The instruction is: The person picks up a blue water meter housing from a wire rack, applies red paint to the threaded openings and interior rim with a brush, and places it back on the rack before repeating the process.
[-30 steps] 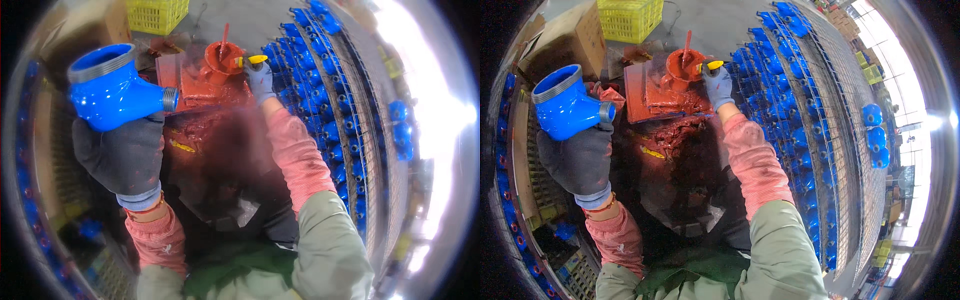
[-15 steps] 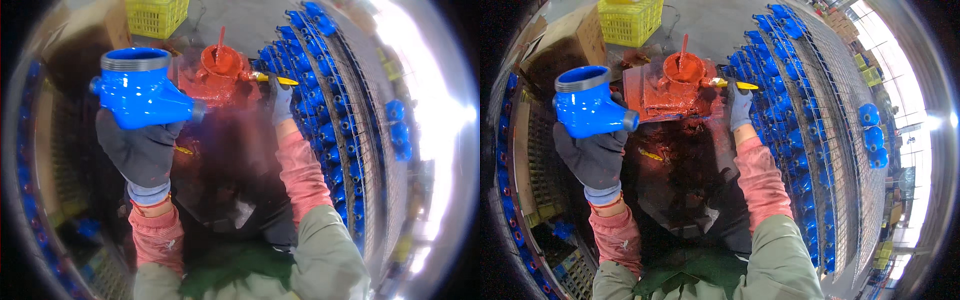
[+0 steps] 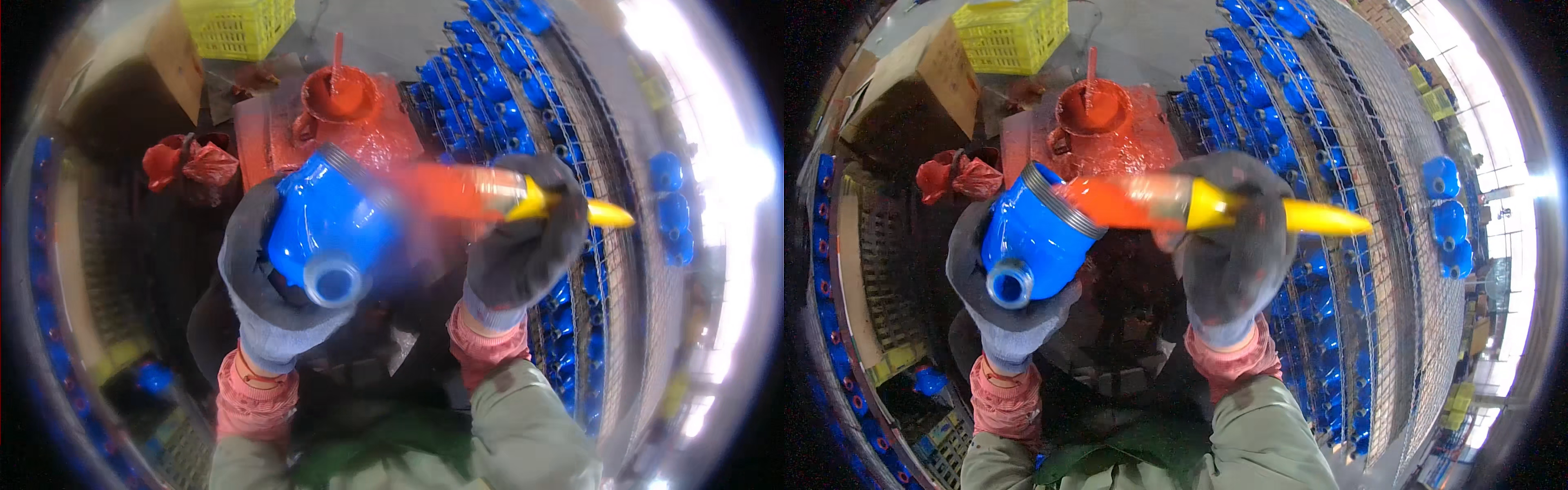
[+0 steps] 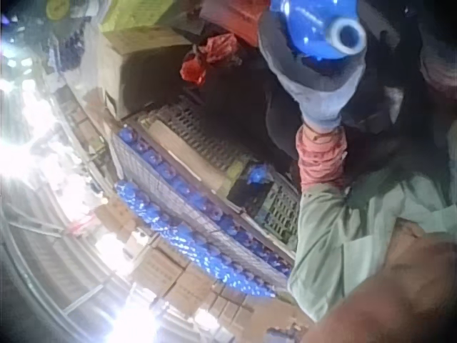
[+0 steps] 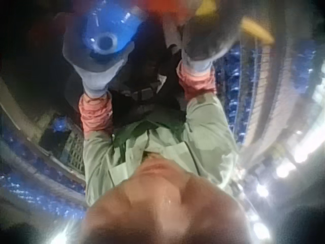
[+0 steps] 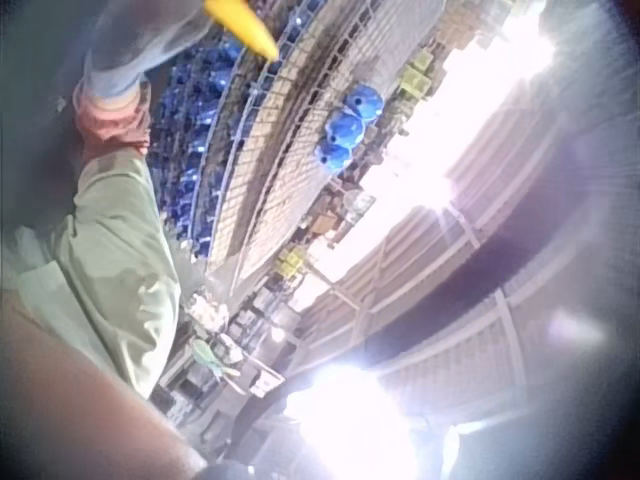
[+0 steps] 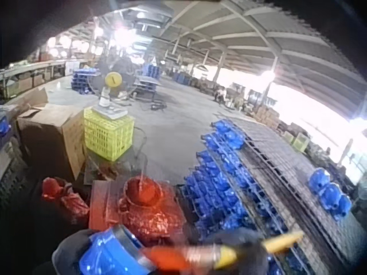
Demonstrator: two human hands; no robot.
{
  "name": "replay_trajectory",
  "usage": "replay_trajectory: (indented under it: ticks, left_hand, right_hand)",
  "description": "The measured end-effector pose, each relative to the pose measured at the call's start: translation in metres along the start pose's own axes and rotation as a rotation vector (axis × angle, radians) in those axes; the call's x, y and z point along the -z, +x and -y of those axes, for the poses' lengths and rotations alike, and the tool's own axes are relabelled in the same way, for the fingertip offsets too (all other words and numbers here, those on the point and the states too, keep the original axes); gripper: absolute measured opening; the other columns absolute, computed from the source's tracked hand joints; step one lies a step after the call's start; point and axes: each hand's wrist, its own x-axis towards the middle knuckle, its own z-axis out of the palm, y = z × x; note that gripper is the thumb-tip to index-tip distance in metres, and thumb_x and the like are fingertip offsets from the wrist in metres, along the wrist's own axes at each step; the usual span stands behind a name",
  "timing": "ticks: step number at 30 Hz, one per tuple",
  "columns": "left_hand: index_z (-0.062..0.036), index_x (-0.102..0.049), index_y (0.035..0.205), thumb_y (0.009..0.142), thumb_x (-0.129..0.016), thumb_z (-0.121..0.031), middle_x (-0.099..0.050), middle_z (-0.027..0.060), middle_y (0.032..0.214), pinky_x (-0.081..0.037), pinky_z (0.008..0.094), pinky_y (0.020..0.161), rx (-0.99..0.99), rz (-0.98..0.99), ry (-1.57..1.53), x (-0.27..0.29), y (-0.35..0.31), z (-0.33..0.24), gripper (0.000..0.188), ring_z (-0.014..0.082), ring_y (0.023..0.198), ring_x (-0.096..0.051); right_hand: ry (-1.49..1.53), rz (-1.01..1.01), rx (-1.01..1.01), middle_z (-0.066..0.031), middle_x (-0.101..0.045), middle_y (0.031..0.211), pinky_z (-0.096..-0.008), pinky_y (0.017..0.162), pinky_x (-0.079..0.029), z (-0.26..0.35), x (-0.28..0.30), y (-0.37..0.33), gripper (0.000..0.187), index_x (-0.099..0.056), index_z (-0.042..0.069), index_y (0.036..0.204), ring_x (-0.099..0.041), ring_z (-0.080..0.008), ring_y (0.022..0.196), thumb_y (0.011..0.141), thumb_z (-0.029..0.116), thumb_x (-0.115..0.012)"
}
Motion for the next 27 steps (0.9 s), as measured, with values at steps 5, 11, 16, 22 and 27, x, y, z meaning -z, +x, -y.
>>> replay_trajectory:
  ticks: [5,11,16,22,27]
  left_hand:
    - [-0.0026,-0.046,0.132,0.056,-0.086,-0.015,-0.047,0.0251,0.132,-0.046,0.0469,0.097,-0.105,-0.008,0.091,-0.014,-0.007,0.002,0.088,0.0397,0.119,-0.051]
    - [-0.0044,-0.05,0.13,0.054,-0.081,-0.012,-0.045,0.0267,0.134,-0.045,0.0483,0.098,-0.158,0.021,0.096,-0.016,-0.01,0.013,0.082,0.0422,0.12,-0.05]
    - [-0.0038,-0.05,0.129,0.055,-0.083,-0.013,-0.046,0.025,0.134,-0.044,0.0486,0.098,-0.164,0.031,0.111,-0.016,-0.006,0.011,0.082,0.0424,0.119,-0.05]
    - [-0.0016,-0.041,0.134,0.054,-0.087,-0.01,-0.05,0.0186,0.129,-0.045,0.0434,0.098,-0.029,-0.012,0.036,-0.02,-0.009,0.001,0.093,0.033,0.117,-0.053]
    - [-0.0029,-0.033,0.141,0.051,-0.083,-0.005,-0.044,0.0103,0.135,-0.043,0.0387,0.101,0.339,-0.016,-0.29,-0.023,-0.005,-0.006,0.103,0.0224,0.121,-0.047]
  right_hand:
    - [-0.178,-0.001,0.162,-0.0102,-0.056,0.087,-0.0353,0.072,-0.049,0.015,0.002,-0.007,0.031,-0.055,0.002,0.097,-0.056,-0.0201,0.078,0.093,0.033,-0.055]
    - [-0.403,-0.002,0.256,-0.0141,-0.065,0.088,-0.0343,0.069,-0.054,0.009,0.007,-0.008,0.03,-0.063,0.002,0.095,-0.063,-0.0224,0.077,0.091,0.032,-0.061]
    - [-0.454,0.041,0.304,-0.0159,-0.063,0.086,-0.0365,0.067,-0.055,0.006,0.01,-0.006,0.032,-0.061,0.001,0.095,-0.064,-0.0256,0.076,0.09,0.032,-0.059]
    - [-0.55,0.055,0.312,-0.0152,-0.061,0.081,-0.038,0.065,-0.055,0.006,0.005,-0.004,0.033,-0.059,-0.001,0.092,-0.063,-0.0275,0.075,0.089,0.032,-0.057]
    - [-0.573,-0.025,0.206,-0.0132,-0.068,0.078,-0.0347,0.068,-0.054,0.01,0.006,-0.01,0.032,-0.069,0.003,0.081,-0.065,-0.0243,0.075,0.089,0.033,-0.059]
